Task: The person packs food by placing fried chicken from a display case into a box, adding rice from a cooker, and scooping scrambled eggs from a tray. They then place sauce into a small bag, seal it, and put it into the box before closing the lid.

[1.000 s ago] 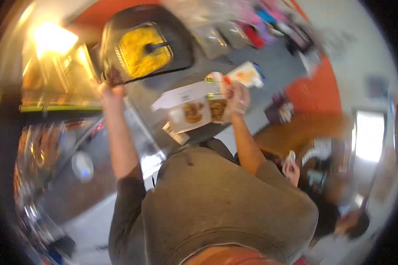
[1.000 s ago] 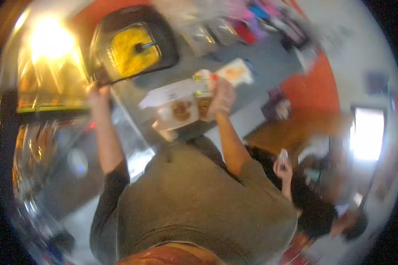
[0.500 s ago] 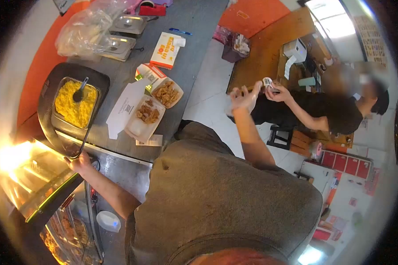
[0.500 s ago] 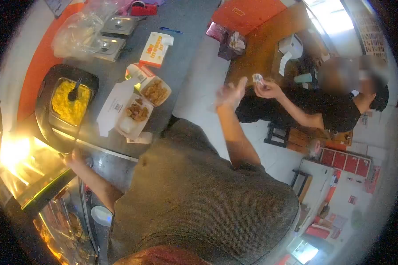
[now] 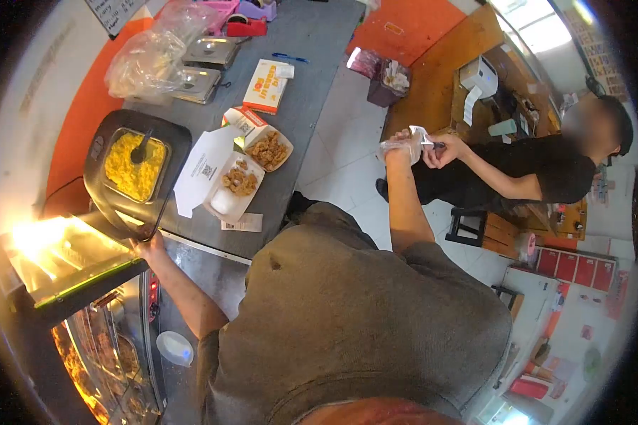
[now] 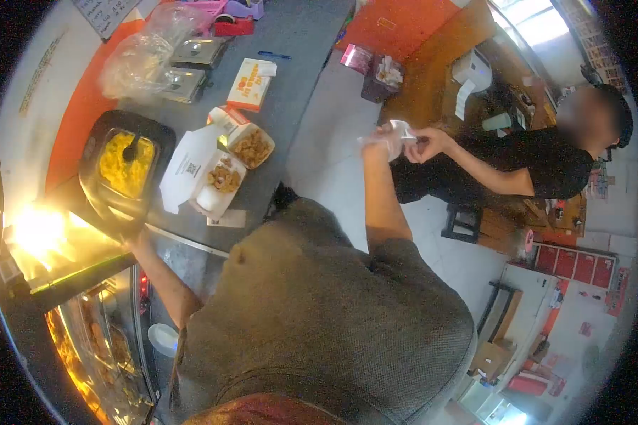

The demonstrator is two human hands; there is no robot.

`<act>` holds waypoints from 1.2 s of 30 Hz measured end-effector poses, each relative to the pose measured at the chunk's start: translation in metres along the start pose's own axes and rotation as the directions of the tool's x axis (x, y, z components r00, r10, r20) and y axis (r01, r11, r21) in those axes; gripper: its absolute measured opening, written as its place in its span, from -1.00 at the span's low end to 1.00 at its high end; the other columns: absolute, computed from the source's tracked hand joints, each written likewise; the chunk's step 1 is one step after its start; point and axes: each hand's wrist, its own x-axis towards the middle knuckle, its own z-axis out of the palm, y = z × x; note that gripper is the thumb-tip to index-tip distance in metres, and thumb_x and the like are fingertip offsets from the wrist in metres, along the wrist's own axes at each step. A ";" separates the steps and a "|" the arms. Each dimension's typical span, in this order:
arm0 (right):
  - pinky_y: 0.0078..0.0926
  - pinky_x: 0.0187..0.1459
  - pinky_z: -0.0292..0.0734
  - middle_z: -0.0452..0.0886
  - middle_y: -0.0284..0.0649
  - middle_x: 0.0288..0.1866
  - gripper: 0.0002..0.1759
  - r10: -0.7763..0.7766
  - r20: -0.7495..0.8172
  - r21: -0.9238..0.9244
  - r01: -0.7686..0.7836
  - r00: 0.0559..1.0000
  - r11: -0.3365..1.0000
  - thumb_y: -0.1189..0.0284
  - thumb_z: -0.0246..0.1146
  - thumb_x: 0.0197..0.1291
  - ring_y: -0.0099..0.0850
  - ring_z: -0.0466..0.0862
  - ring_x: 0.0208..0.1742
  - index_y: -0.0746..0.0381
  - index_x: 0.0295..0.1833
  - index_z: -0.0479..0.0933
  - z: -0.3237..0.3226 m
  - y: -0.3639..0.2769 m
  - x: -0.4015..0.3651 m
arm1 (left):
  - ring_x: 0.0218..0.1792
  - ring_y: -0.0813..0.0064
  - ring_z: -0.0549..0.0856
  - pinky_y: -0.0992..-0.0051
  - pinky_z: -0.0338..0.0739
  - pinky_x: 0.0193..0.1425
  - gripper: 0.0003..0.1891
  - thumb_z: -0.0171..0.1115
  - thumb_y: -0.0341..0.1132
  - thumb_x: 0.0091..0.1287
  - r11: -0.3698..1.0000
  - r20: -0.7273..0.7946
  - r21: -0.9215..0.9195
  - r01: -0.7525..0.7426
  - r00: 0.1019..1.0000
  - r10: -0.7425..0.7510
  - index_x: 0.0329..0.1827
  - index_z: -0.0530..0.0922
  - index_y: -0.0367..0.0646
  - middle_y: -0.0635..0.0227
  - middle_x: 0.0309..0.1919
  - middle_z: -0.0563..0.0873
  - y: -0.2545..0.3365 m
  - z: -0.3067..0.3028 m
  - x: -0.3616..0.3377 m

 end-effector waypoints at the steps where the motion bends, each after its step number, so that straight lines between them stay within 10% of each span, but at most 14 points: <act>1: -0.43 -0.36 0.38 0.45 -0.39 -0.43 -0.67 -0.036 -0.133 -0.020 0.033 0.991 0.999 0.08 0.17 0.26 -0.45 0.48 -0.46 0.13 -0.26 0.46 0.004 0.004 -0.002 | -0.35 0.36 0.47 0.38 0.38 -0.26 -0.64 -0.07 0.02 0.36 0.913 -0.074 -0.307 0.267 0.950 -0.303 -0.20 0.47 -0.12 0.33 -0.37 0.48 0.003 0.009 -0.006; 4: -0.45 -0.29 0.40 0.48 -0.38 -0.41 -0.79 0.017 -0.192 0.024 -0.012 0.981 1.000 0.24 0.21 0.25 -0.49 0.50 -0.39 0.16 -0.24 0.50 0.038 0.013 -0.071 | 0.00 0.23 0.47 0.21 0.35 0.09 -0.52 -0.15 0.08 0.37 0.843 -0.164 -0.356 0.404 0.861 -0.482 0.11 0.42 -0.08 0.29 0.00 0.49 0.004 0.036 -0.031; 6: -0.46 -0.24 0.45 0.56 -0.31 -0.36 -0.77 0.068 -0.068 -0.621 -0.096 0.995 0.778 0.30 0.27 0.18 -0.48 0.56 -0.31 0.21 -0.15 0.54 0.077 0.018 -0.132 | 0.23 0.15 0.47 0.10 0.33 0.32 -0.40 -0.21 0.12 0.37 0.840 -0.185 -0.300 0.452 0.836 -0.516 0.31 0.38 -0.06 0.26 0.24 0.49 0.002 0.053 -0.050; 7: -0.46 -0.24 0.45 0.56 -0.31 -0.36 -0.77 0.100 -0.054 -0.617 -0.112 0.993 0.779 0.30 0.27 0.18 -0.48 0.56 -0.31 0.21 -0.15 0.54 0.082 0.020 -0.142 | 0.22 0.15 0.47 0.08 0.32 0.32 -0.41 -0.22 0.12 0.37 0.853 -0.143 -0.287 0.436 0.861 -0.488 0.32 0.38 -0.04 0.27 0.24 0.49 -0.013 0.044 -0.052; 9: -0.47 -0.15 0.50 0.61 -0.22 -0.25 -0.66 0.575 0.414 -0.900 0.222 0.706 0.376 0.38 0.35 0.03 -0.47 0.60 -0.21 0.26 -0.06 0.55 0.086 0.026 -0.154 | 0.23 0.16 0.47 0.07 0.31 0.33 -0.41 -0.25 0.12 0.38 0.875 -0.109 -0.245 0.417 0.885 -0.453 0.32 0.38 -0.03 0.28 0.23 0.50 -0.021 0.050 -0.068; 10: -0.47 -0.15 0.50 0.61 -0.22 -0.25 -0.66 0.599 0.418 -0.898 0.211 0.683 0.386 0.38 0.35 0.03 -0.47 0.60 -0.21 0.26 -0.06 0.55 0.100 0.024 -0.165 | 0.23 0.17 0.47 0.06 0.31 0.33 -0.41 -0.27 0.13 0.39 0.883 -0.119 -0.210 0.420 0.886 -0.449 0.32 0.38 -0.03 0.29 0.23 0.50 -0.012 0.071 -0.085; 12: -0.48 -0.08 0.51 0.64 -0.20 -0.16 -0.55 0.819 0.498 -0.867 0.157 0.284 0.472 0.50 0.36 -0.09 -0.48 0.61 -0.14 0.31 0.01 0.55 0.142 0.009 -0.191 | 0.20 0.20 0.49 0.16 0.36 0.31 -0.43 -0.19 0.09 0.40 0.894 -0.093 -0.235 0.381 0.907 -0.411 0.30 0.39 -0.10 0.28 0.20 0.52 -0.016 0.072 -0.087; 16: -0.68 -0.30 0.38 0.60 -0.46 -0.35 -0.65 0.816 0.577 -0.805 0.186 0.030 0.563 0.47 0.42 -0.19 -0.69 0.50 -0.36 0.22 -0.20 0.54 0.204 0.015 -0.215 | 0.09 0.33 0.51 0.28 0.42 0.17 -0.50 -0.02 -0.09 0.42 0.958 -0.383 0.284 0.037 0.921 0.078 0.31 0.29 -0.21 0.16 0.10 0.52 0.029 0.108 -0.091; 18: -0.72 -0.31 0.32 0.52 -0.51 -0.39 -0.63 0.834 0.515 -0.757 0.353 -0.198 0.550 0.42 0.46 -0.20 -0.72 0.44 -0.34 0.22 -0.23 0.51 0.228 0.030 -0.210 | 0.15 0.34 0.50 0.30 0.35 0.25 -0.45 0.00 -0.07 0.43 0.956 0.132 0.275 -0.097 0.989 0.063 0.36 0.21 -0.20 0.17 0.09 0.56 0.102 0.167 -0.137; 21: -0.69 -0.33 0.29 0.39 -0.55 -0.43 -0.62 0.819 0.494 -0.722 0.388 -0.291 0.573 0.39 0.48 -0.20 -0.72 0.37 -0.34 0.22 -0.26 0.46 0.256 0.044 -0.230 | 0.22 0.30 0.47 0.28 0.28 0.32 -0.35 0.07 -0.11 0.38 0.918 0.779 0.255 -0.302 0.627 -0.010 0.43 0.11 -0.25 0.04 0.15 0.53 0.175 0.246 -0.208; 22: -0.68 -0.34 0.28 0.37 -0.56 -0.43 -0.62 0.813 0.485 -0.735 0.353 -0.322 0.579 0.39 0.47 -0.19 -0.71 0.36 -0.35 0.22 -0.27 0.45 0.265 0.050 -0.237 | 0.15 0.32 0.53 0.35 0.33 0.28 -0.27 0.21 -0.36 0.27 0.978 0.822 0.154 -0.139 0.567 -0.049 0.46 0.04 -0.24 0.07 0.07 0.59 0.189 0.268 -0.233; 28: -0.71 -0.32 0.39 0.53 -0.45 -0.41 -0.81 0.680 0.516 -0.550 0.408 -0.520 0.729 0.59 0.28 -0.02 -0.70 0.48 -0.38 0.19 -0.28 0.44 0.306 0.088 -0.268 | -0.10 0.52 0.67 0.61 0.55 -0.07 -0.13 0.25 -0.72 0.10 0.976 0.594 0.207 -0.072 0.802 -0.067 0.45 -0.01 -0.22 0.23 -0.15 0.67 0.213 0.285 -0.270; 36: -0.57 -0.22 0.52 0.58 -0.34 -0.25 -0.75 0.590 0.441 -0.625 0.240 -0.676 0.743 0.54 0.28 0.08 -0.57 0.58 -0.20 0.22 -0.11 0.44 0.309 0.142 -0.297 | -0.10 0.67 0.52 0.64 0.55 -0.12 -0.48 0.16 -0.65 0.22 0.845 0.463 0.421 -0.329 0.879 0.112 0.29 0.40 -0.23 0.24 0.15 0.52 0.231 0.257 -0.278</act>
